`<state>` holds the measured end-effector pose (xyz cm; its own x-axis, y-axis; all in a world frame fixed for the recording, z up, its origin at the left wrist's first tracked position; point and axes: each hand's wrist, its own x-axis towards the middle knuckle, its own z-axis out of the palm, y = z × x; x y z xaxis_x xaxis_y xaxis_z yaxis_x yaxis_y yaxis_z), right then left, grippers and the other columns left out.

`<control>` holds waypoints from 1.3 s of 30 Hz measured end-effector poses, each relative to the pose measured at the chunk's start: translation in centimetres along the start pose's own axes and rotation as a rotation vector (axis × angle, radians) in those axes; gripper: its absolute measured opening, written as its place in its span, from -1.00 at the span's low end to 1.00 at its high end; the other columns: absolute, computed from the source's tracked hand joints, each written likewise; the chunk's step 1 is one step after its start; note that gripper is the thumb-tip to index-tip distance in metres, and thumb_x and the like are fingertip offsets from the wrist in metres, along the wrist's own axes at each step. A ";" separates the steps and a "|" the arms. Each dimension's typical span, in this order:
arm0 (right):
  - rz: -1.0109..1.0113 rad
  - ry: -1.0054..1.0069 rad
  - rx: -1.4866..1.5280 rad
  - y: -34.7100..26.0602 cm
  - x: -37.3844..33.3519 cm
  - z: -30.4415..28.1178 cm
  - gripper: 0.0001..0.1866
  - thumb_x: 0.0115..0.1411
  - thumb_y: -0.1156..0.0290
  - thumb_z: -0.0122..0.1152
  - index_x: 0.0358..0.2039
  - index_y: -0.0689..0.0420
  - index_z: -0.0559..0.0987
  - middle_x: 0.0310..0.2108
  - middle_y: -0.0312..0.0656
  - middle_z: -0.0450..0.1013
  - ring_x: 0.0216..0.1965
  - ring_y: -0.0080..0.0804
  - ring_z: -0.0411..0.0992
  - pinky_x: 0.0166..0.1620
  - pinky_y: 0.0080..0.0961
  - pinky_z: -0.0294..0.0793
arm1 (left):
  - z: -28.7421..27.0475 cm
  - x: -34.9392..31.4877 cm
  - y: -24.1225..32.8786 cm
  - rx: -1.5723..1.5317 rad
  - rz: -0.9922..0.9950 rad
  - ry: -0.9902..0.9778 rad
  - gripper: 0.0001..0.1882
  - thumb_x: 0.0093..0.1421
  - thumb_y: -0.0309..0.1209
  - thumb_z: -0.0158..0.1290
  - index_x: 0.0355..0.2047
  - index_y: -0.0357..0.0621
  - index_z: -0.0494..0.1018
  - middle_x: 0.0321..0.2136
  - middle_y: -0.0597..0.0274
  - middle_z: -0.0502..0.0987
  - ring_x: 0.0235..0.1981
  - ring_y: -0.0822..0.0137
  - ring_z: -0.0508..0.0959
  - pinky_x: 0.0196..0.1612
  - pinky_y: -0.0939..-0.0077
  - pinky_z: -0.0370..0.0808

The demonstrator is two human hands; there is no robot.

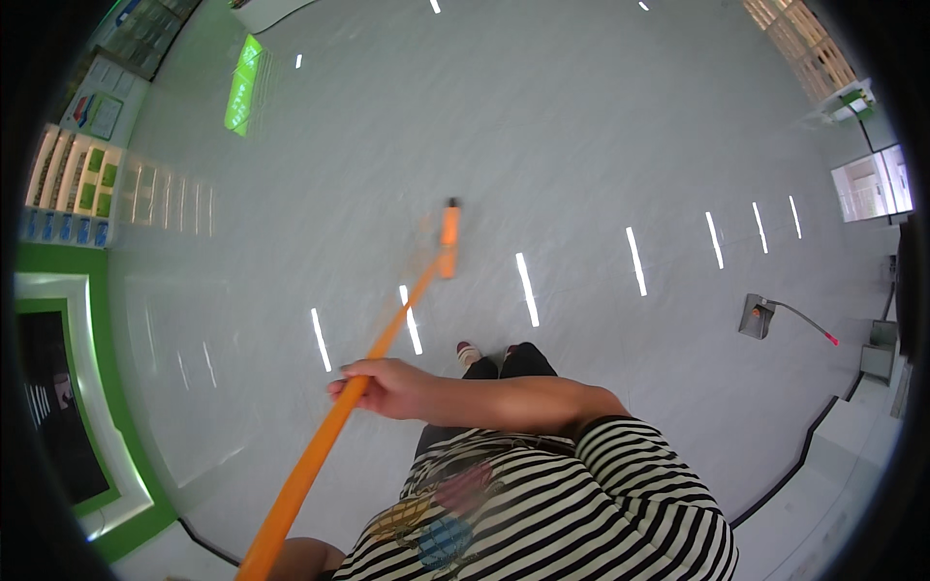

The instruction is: The person wipes the top of a table with a cloth and then sweeps the floor using a broom and a dustpan.

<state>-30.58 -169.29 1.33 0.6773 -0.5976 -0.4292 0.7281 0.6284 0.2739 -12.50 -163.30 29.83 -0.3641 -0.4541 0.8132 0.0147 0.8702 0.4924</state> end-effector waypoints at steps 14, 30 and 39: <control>-0.907 0.782 0.321 -34.4 -23.2 -33.5 -0.72 0.02 0.59 -0.03 -0.23 0.33 0.21 -0.39 0.14 0.35 -0.56 -0.22 0.35 -0.41 -0.44 0.47 | 35.0 -4.8 -27.4 -0.866 -1.417 -0.437 -0.77 0.09 -0.51 -0.04 -0.21 -0.22 0.41 -0.09 0.17 0.39 -0.06 0.39 0.37 -0.02 0.53 0.29; 0.073 0.062 0.055 -31.4 11.0 7.5 -0.84 0.02 0.61 0.01 -0.39 0.31 0.26 -0.31 -0.01 0.26 -0.16 -0.17 0.34 -0.10 -0.38 0.42 | 18.9 19.2 -25.8 0.522 -0.649 0.277 -0.75 -0.01 -0.28 -0.09 -0.48 -0.24 0.24 -0.85 0.36 0.02 -0.77 0.46 0.13 -0.44 0.45 0.27; 0.197 -0.067 -0.017 -30.5 9.0 14.6 -0.88 0.10 0.51 0.02 -0.40 0.29 0.33 -0.39 -0.05 0.37 -0.22 -0.28 0.37 -0.03 -0.40 0.36 | 10.3 20.2 -24.7 -0.106 -0.129 0.094 -0.79 0.17 -0.28 -0.25 -0.55 0.07 0.33 -0.72 0.24 0.38 -0.75 0.45 0.36 -0.69 0.48 0.25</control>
<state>-45.17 -201.11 1.71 0.8126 -0.4935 -0.3101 0.5789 0.7447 0.3320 -29.76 -191.99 30.88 -0.2811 -0.5810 0.7638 0.0732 0.7806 0.6207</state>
